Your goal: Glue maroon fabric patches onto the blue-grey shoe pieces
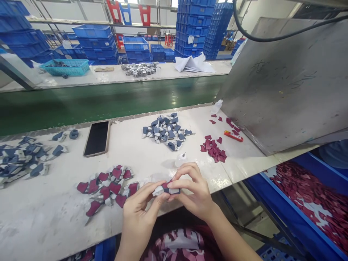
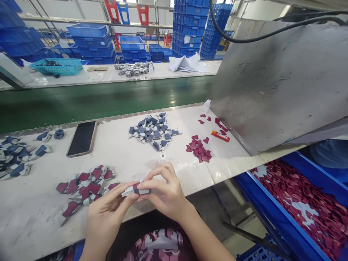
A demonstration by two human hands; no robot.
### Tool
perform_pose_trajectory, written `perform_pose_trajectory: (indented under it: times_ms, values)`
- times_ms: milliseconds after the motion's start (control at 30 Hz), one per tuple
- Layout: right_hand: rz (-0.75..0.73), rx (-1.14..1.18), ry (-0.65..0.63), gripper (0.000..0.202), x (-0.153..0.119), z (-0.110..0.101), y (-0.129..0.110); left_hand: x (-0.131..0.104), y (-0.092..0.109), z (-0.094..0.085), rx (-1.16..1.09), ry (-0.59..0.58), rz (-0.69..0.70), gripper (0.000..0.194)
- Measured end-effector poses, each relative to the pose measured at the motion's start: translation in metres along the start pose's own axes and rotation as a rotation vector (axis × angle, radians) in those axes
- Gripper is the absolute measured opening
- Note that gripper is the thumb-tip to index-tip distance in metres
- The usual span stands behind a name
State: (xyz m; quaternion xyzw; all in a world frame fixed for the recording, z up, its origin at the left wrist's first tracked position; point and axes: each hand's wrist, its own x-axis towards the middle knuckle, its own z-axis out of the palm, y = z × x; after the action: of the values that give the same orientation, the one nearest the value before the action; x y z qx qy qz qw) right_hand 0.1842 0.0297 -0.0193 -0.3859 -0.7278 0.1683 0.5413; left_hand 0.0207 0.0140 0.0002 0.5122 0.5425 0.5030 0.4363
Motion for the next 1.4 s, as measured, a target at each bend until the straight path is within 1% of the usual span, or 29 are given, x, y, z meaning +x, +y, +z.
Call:
perform_pose_trajectory:
  times_ms: [100, 267, 300, 400, 433, 467, 567, 600, 733, 800, 900, 967, 1033, 1100, 1133, 1200, 1267, 1300, 1333, 1367, 1400]
  values:
    - [0.014, -0.038, -0.001, 0.023, -0.002, 0.003, 0.001, -0.001, 0.001, 0.002, -0.008, 0.01, -0.01, 0.02]
    - [0.005, -0.044, 0.083, 0.013, -0.006, 0.011, 0.002, 0.0, 0.0, 0.004, -0.056, 0.021, -0.041, 0.019]
    - [0.021, -0.027, 0.101, 0.015, -0.006, 0.012, 0.002, 0.0, 0.001, 0.003, -0.063, 0.017, -0.047, 0.02]
    - [0.07, 0.03, 0.134, 0.036, -0.006, 0.014, 0.004, 0.002, 0.001, 0.001, -0.091, 0.009, -0.065, 0.021]
    - [0.069, 0.039, 0.135, 0.038, -0.006, 0.013, 0.005, 0.002, 0.002, 0.001, -0.102, 0.007, -0.071, 0.02]
    - [0.051, 0.04, 0.138, 0.035, -0.006, 0.013, 0.006, 0.001, 0.002, 0.002, -0.115, 0.002, -0.077, 0.02]
    - [-0.047, 0.006, 0.15, 0.017, -0.009, 0.011, 0.013, 0.0, 0.003, 0.005, -0.177, -0.018, -0.118, 0.023]
    - [-0.078, -0.014, 0.153, 0.017, -0.011, 0.01, 0.016, 0.0, 0.003, 0.006, -0.198, -0.021, -0.142, 0.025]
    - [-0.16, -0.094, 0.148, 0.033, -0.02, 0.008, 0.026, 0.003, 0.001, 0.007, -0.243, -0.024, -0.256, 0.027]
    - [-0.217, -0.137, 0.145, 0.03, -0.021, 0.007, 0.027, 0.008, 0.0, 0.004, -0.268, -0.055, -0.316, 0.024]
    - [-0.32, -0.202, 0.173, 0.023, -0.017, 0.005, 0.024, 0.015, -0.003, 0.0, -0.358, -0.108, -0.443, 0.023]
    - [-0.367, -0.228, 0.187, 0.023, -0.013, 0.006, 0.021, 0.017, -0.003, -0.002, -0.415, -0.109, -0.526, 0.023]
    - [-0.391, -0.241, 0.191, 0.025, -0.009, 0.008, 0.017, 0.018, -0.004, -0.003, -0.44, -0.084, -0.576, 0.023]
    - [-0.389, -0.268, 0.186, 0.028, -0.007, 0.012, 0.015, 0.019, -0.006, -0.009, -0.426, -0.019, -0.582, 0.024]
    - [-0.378, -0.3, 0.181, 0.031, -0.006, 0.014, 0.015, 0.021, -0.008, -0.015, -0.398, 0.045, -0.564, 0.025]
    - [-0.331, -0.382, 0.16, 0.034, -0.007, 0.017, 0.016, 0.027, -0.013, -0.034, -0.288, 0.249, -0.479, 0.03]
    - [-0.259, -0.451, 0.159, 0.034, -0.009, 0.017, 0.019, 0.036, -0.018, -0.06, -0.116, 0.484, -0.365, 0.035]
    - [-0.217, -0.474, 0.175, 0.034, -0.01, 0.016, 0.022, 0.041, -0.02, -0.074, -0.024, 0.58, -0.323, 0.035]
    - [-0.169, -0.487, 0.197, 0.032, -0.011, 0.014, 0.024, 0.046, -0.022, -0.088, 0.066, 0.631, -0.295, 0.033]
    - [-0.115, -0.495, 0.217, 0.031, -0.013, 0.012, 0.027, 0.051, -0.023, -0.101, 0.163, 0.648, -0.29, 0.029]
    - [-0.052, -0.498, 0.225, 0.028, -0.014, 0.009, 0.03, 0.056, -0.023, -0.111, 0.271, 0.628, -0.295, 0.026]
